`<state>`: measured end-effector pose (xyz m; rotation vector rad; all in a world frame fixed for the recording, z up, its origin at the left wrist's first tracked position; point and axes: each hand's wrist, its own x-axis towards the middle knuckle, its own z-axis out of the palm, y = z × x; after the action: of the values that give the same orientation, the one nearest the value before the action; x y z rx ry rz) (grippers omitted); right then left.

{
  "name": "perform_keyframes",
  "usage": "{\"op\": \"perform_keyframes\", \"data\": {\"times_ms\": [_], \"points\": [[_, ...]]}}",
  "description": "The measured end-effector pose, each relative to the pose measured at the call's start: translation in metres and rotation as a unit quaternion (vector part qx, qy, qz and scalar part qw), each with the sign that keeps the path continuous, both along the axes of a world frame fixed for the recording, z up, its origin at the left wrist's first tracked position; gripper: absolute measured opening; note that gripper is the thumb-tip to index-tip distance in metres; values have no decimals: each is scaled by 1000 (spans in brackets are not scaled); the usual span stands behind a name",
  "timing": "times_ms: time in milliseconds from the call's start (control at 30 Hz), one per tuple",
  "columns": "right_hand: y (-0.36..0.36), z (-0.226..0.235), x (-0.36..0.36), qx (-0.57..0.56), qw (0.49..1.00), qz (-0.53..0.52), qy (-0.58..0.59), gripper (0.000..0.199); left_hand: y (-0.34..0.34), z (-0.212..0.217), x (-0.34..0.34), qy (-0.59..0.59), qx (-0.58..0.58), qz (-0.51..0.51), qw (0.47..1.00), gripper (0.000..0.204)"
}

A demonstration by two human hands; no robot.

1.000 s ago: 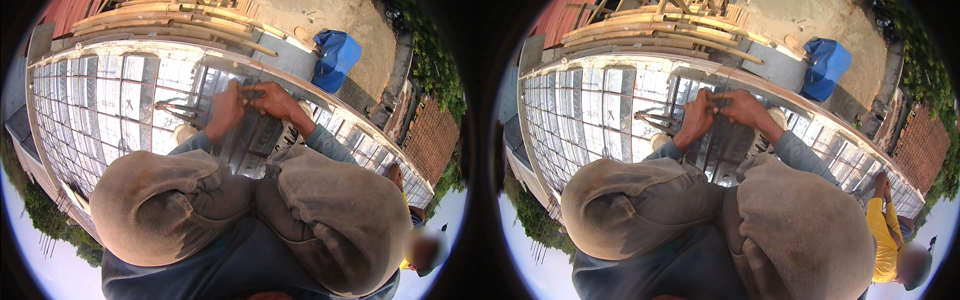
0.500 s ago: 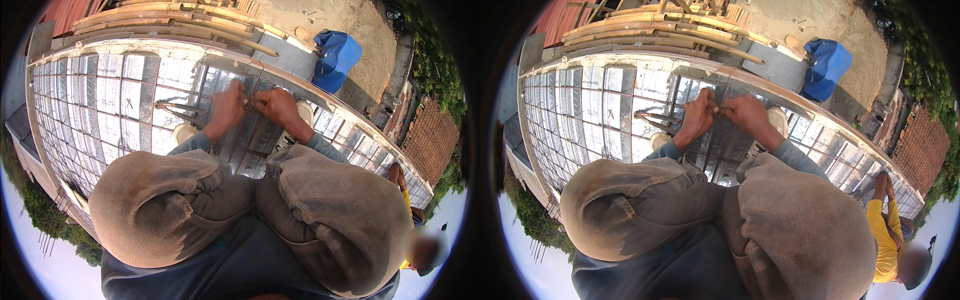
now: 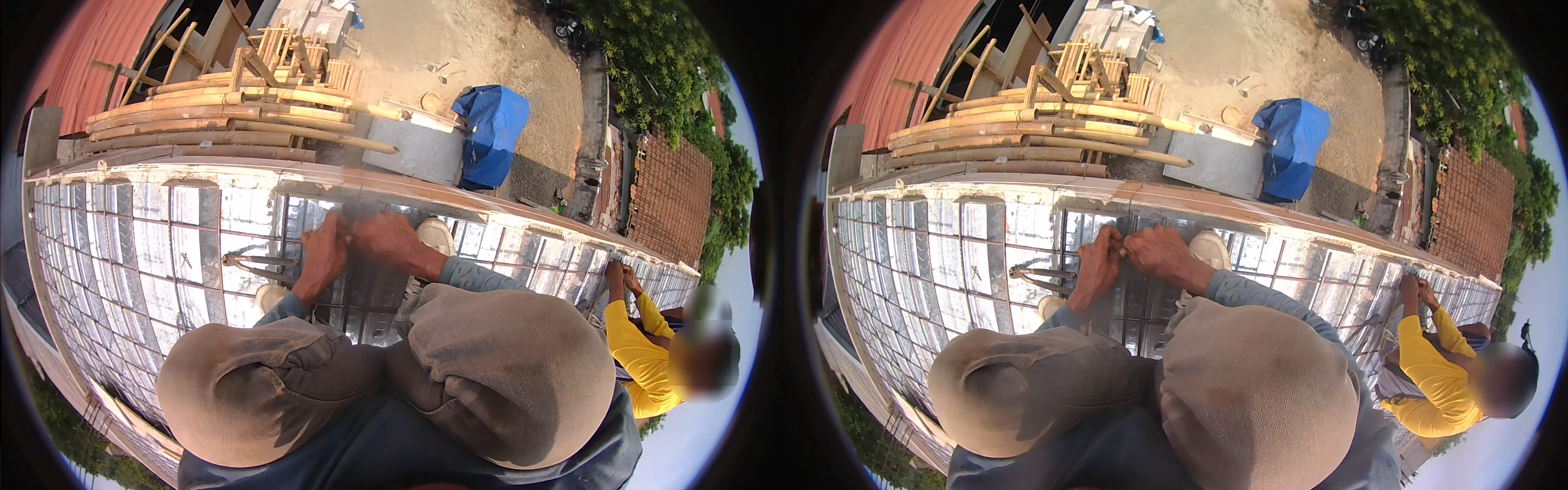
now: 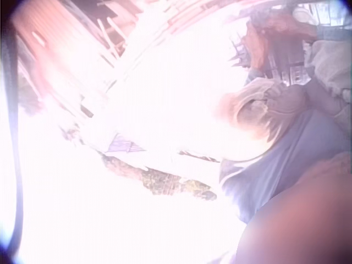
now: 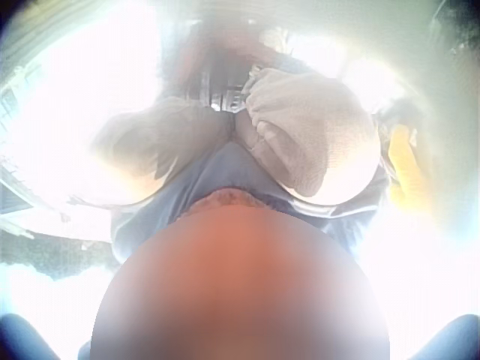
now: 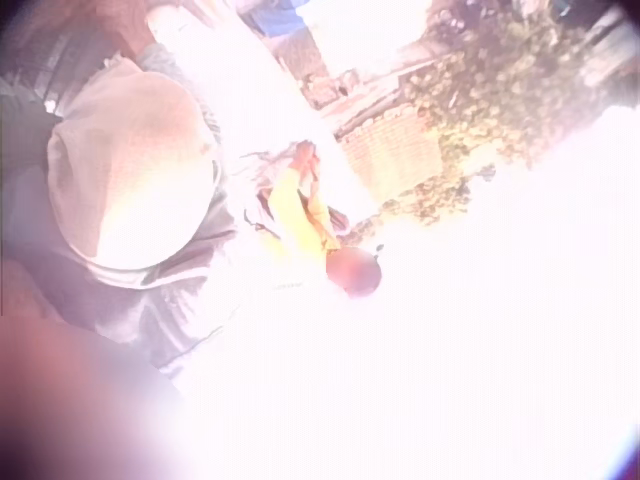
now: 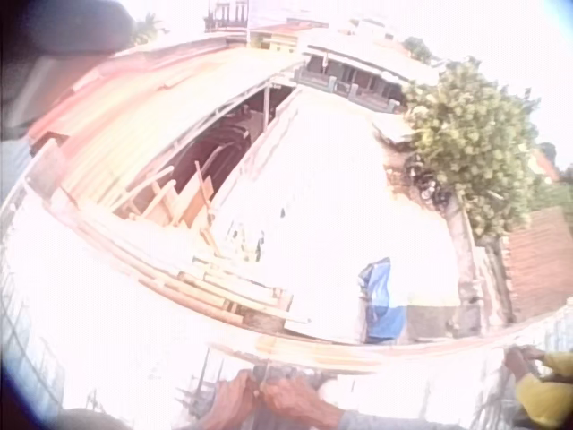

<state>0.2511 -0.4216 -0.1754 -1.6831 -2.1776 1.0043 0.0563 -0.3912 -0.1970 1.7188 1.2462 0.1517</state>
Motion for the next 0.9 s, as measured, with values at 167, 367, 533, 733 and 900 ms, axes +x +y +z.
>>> {"op": "perform_keyframes", "data": {"times_ms": [167,367,533,733,900], "points": [[-3,5,-2,-44,999,-10,-23,25,0,8,-4,-19,38,-26,999,17],[-11,-6,-5,-17,998,-56,-19,21,-5,12,5,-32,46,26,998,17],[-7,2,-12,-70,995,-67,-8,24,-7,2,0,32,73,-9,997,11],[-2,16,-9,-112,992,-49,-32,20,-16,-1,8,43,205,-37,977,12],[-4,20,-8,-108,993,-39,-13,20,-18,-6,5,52,206,-55,976,13]]}}
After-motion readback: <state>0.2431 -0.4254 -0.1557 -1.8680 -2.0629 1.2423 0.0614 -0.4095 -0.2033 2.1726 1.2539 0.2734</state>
